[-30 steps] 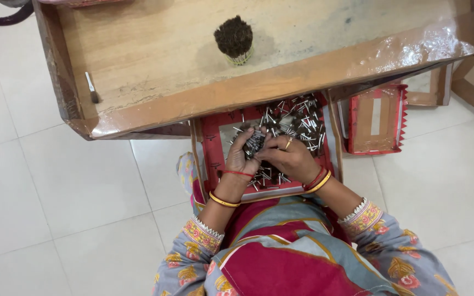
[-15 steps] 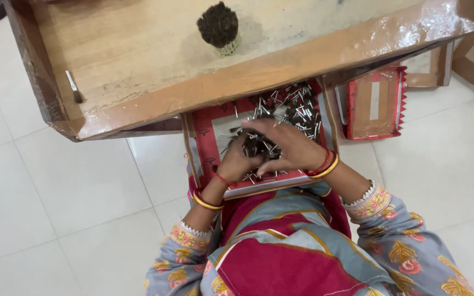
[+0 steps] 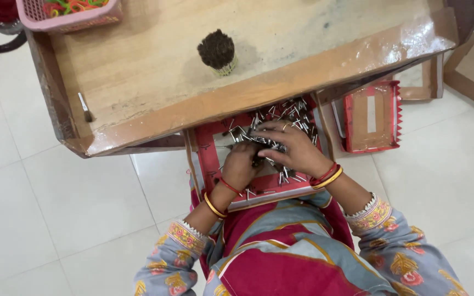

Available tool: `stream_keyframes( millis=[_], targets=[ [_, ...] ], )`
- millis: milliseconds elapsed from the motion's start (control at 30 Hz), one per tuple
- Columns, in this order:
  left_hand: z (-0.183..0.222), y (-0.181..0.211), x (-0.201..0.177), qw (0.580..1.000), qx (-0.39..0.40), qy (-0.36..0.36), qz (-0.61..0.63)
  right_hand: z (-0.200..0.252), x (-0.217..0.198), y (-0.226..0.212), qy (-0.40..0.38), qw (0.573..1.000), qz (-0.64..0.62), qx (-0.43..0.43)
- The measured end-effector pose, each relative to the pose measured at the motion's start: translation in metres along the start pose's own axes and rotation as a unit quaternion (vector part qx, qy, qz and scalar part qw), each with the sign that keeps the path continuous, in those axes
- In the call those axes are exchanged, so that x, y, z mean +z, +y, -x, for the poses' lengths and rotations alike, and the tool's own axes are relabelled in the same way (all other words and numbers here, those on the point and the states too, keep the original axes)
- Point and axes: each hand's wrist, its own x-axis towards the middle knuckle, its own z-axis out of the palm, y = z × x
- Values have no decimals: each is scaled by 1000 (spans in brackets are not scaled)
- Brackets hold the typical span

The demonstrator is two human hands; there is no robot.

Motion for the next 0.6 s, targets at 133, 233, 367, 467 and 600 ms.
stream_keyframes(
  millis=[133, 233, 367, 467, 600],
  targets=[
    [-2, -2, 2, 970, -178, 7, 166, 12, 20, 7, -21, 999, -4, 43],
    [5, -14, 10, 898, -229, 70, 369, 21, 36, 23, 17, 992, -51, 110],
    [21, -40, 36, 504, -425, 49, 750, 14, 33, 7, 59, 998, -4, 23],
    [14, -29, 37, 460, -449, 50, 764, -1, 27, -11, 21, 995, 52, -81],
    [19, -23, 38, 577, -339, -39, 741, 14, 43, 20, -86, 992, 48, -84]
  ],
)
